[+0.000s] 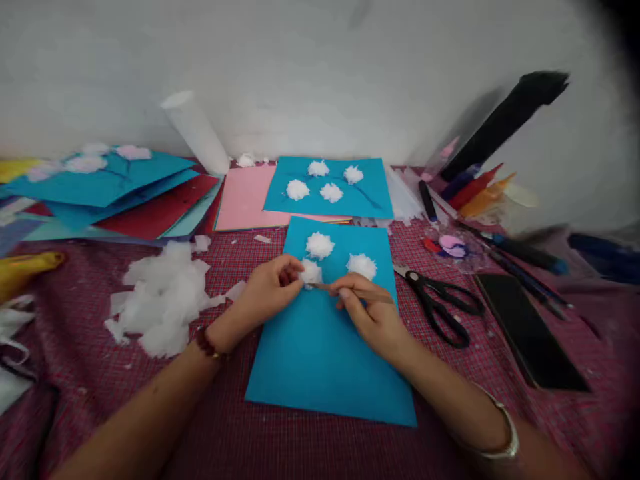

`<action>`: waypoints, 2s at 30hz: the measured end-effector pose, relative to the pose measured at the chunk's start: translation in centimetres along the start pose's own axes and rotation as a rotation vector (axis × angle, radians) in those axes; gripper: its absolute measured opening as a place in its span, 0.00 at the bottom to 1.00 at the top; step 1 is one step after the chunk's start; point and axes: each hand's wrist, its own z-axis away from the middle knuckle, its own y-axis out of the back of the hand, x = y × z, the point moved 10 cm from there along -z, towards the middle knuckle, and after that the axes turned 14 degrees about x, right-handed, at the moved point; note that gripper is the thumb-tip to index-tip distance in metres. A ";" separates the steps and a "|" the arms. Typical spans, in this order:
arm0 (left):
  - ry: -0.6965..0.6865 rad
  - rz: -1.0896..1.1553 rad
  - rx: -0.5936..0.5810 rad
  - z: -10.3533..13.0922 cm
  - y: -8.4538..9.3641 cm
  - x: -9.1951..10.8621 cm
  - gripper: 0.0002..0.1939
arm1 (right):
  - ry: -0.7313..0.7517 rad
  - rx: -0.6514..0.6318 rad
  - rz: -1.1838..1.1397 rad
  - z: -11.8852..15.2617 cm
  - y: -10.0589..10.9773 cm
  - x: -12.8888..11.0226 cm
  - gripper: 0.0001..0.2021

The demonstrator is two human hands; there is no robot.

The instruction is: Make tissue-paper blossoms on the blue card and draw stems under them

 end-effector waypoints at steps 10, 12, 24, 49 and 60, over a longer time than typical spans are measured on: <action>-0.115 -0.027 -0.006 0.4 0.4 1.4 0.10 | 0.412 -0.228 0.332 2.3 -2.4 -3.4 0.11; -0.134 -0.046 -0.013 0.4 0.2 1.3 0.09 | 0.449 -0.238 0.367 2.5 -2.5 -3.5 0.11; 0.116 0.250 0.297 -0.1 11.0 -1.1 0.12 | -0.626 0.199 -0.531 1.0 1.8 5.9 0.09; 0.039 -0.291 -0.216 0.6 7.2 -2.9 0.07 | -0.515 0.021 -0.368 0.1 -0.4 4.1 0.10; 0.089 -0.208 -0.133 0.7 7.7 -2.0 0.05 | -0.514 0.072 -0.376 -0.3 -0.1 4.4 0.10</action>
